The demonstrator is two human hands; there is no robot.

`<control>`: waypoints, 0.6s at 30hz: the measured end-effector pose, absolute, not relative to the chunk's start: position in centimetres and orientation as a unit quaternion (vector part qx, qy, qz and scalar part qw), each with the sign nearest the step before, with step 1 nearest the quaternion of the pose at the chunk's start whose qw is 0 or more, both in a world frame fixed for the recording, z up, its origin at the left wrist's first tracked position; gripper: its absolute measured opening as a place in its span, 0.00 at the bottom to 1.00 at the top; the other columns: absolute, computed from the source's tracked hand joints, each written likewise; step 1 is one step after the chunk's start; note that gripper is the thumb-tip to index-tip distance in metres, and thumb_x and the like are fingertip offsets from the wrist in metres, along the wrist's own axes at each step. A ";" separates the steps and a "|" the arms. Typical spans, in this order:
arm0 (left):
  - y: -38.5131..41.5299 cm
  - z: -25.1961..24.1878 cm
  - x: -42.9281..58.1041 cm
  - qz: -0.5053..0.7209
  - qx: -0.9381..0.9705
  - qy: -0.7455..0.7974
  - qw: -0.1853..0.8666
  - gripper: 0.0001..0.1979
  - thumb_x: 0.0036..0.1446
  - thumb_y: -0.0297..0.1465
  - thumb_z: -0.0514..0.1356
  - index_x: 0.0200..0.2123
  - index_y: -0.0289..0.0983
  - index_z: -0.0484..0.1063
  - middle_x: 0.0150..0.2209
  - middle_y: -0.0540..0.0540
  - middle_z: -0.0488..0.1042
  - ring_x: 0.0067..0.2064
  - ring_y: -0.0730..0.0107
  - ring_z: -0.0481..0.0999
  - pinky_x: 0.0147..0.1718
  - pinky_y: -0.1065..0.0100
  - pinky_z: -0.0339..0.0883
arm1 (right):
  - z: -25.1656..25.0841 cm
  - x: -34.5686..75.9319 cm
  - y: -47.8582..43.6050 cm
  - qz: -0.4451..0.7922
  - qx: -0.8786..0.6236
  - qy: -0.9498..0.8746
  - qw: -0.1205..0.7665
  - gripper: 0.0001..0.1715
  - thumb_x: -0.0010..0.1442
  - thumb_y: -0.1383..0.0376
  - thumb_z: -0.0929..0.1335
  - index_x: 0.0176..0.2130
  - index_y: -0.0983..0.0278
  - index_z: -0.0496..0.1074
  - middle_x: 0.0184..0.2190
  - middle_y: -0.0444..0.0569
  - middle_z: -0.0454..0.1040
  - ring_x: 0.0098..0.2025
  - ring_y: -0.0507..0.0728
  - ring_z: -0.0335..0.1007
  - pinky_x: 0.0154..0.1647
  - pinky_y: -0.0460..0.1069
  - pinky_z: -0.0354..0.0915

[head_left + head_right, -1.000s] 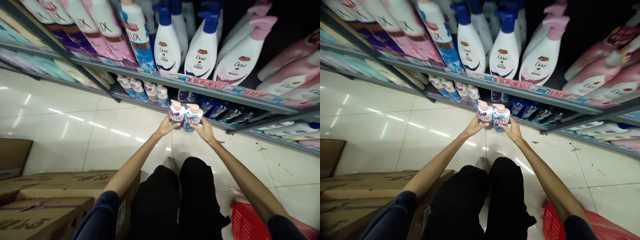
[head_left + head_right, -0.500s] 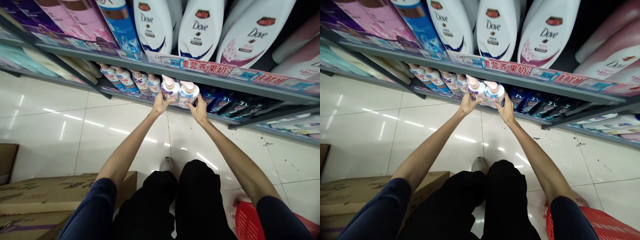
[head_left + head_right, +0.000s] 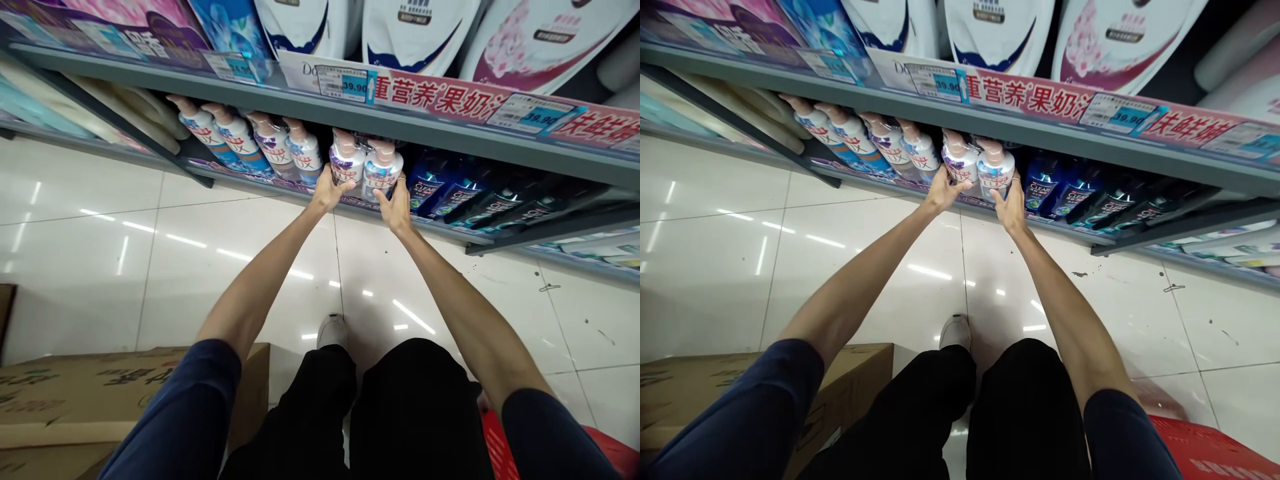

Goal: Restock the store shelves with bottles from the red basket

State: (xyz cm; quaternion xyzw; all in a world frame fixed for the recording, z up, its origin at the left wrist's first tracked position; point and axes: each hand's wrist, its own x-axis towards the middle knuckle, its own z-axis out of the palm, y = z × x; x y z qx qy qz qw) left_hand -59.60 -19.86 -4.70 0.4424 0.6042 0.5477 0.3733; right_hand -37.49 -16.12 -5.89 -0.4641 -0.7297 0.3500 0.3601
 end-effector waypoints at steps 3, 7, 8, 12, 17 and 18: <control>-19.4 -6.0 -59.5 0.544 0.418 0.621 0.379 0.44 0.45 0.37 0.85 0.62 0.35 0.71 0.65 0.32 0.77 0.74 0.44 0.71 0.76 0.41 0.60 | -6.9 -38.1 -15.8 0.354 -0.476 -0.719 0.362 0.52 0.70 0.49 0.71 0.79 0.65 0.51 0.76 0.65 0.65 0.77 0.66 0.63 0.83 0.68 0.55; -18.7 -6.3 -59.7 0.540 0.395 0.631 0.392 0.41 0.44 0.32 0.84 0.59 0.34 0.71 0.61 0.32 0.79 0.73 0.42 0.72 0.77 0.42 0.57 | -7.6 -38.5 -15.5 0.352 -0.500 -0.705 0.359 0.50 0.69 0.52 0.71 0.79 0.64 0.51 0.77 0.65 0.63 0.79 0.67 0.60 0.84 0.69 0.53; -18.6 -6.1 -59.6 0.535 0.391 0.633 0.400 0.41 0.44 0.30 0.84 0.59 0.34 0.71 0.61 0.32 0.79 0.72 0.42 0.72 0.78 0.42 0.56 | -7.6 -38.5 -15.4 0.347 -0.508 -0.704 0.355 0.50 0.70 0.51 0.70 0.79 0.64 0.52 0.77 0.64 0.63 0.79 0.68 0.61 0.83 0.69 0.54; -18.6 -4.1 -59.2 0.536 0.382 0.619 0.428 0.39 0.50 0.27 0.78 0.63 0.34 0.68 0.64 0.31 0.77 0.73 0.43 0.70 0.77 0.44 0.58 | -7.0 -38.7 -14.8 0.306 -0.517 -0.708 0.371 0.43 0.76 0.49 0.63 0.81 0.57 0.51 0.77 0.57 0.63 0.81 0.66 0.58 0.83 0.69 0.56; -19.3 -0.7 -58.7 0.606 0.391 0.604 0.339 0.28 0.67 0.38 0.67 0.67 0.40 0.67 0.74 0.39 0.68 0.79 0.48 0.61 0.80 0.53 0.50 | -6.6 -39.4 -10.8 0.305 -0.511 -0.656 0.465 0.39 0.80 0.49 0.50 0.78 0.62 0.58 0.76 0.58 0.63 0.80 0.67 0.59 0.83 0.70 0.55; -19.0 -0.2 -58.8 0.615 0.394 0.602 0.322 0.25 0.70 0.42 0.65 0.65 0.42 0.69 0.73 0.41 0.70 0.79 0.49 0.60 0.80 0.54 0.49 | -6.7 -39.4 -9.5 0.305 -0.514 -0.650 0.470 0.40 0.80 0.48 0.48 0.76 0.63 0.61 0.74 0.59 0.65 0.79 0.69 0.62 0.82 0.71 0.55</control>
